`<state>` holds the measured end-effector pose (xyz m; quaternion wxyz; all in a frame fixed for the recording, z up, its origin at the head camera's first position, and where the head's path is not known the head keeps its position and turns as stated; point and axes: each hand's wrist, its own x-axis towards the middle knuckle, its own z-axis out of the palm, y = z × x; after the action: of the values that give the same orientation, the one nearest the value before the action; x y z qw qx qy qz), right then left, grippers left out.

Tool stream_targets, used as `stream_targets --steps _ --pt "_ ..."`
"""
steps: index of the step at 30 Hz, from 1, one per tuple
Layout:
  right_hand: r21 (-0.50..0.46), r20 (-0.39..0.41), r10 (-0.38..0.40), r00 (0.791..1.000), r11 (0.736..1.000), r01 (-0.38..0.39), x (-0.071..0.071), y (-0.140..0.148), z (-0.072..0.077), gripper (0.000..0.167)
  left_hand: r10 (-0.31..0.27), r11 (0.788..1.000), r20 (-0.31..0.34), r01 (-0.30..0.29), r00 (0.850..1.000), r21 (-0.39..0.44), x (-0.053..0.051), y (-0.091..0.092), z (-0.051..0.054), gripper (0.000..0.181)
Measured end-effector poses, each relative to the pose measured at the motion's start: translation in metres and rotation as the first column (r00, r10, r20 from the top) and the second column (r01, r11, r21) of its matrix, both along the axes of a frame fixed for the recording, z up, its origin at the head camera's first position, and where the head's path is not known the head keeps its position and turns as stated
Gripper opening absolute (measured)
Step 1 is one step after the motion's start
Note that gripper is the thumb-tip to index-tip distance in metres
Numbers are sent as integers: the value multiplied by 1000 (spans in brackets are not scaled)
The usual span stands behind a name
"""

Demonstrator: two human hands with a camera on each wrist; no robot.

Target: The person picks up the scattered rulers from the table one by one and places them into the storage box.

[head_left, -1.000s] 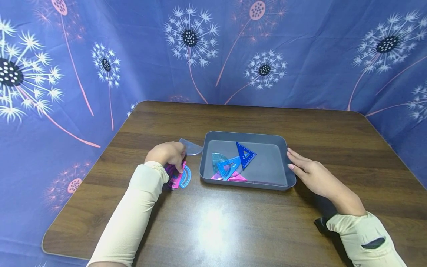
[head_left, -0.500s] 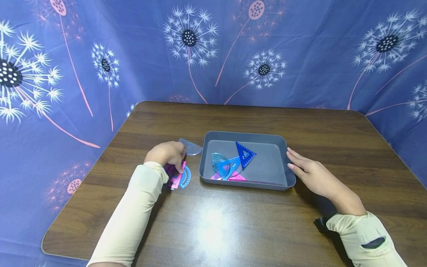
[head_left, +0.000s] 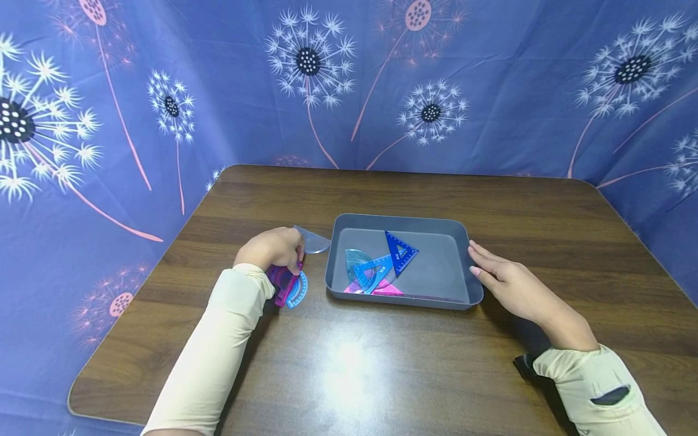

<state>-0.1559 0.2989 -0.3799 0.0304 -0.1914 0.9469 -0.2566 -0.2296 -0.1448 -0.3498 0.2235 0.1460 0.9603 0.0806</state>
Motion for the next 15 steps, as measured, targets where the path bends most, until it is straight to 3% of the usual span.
stream_targets --steps 9,15 --pt "0 13 0 1000 1000 0 0 -1 0 56 5 1000 -5 -5 1000 29 1 0 1 14" --pt "5 1 -2 1000 1000 2 0 -1 1 55 -3 999 -42 5 999 49 0 -2 2 15"
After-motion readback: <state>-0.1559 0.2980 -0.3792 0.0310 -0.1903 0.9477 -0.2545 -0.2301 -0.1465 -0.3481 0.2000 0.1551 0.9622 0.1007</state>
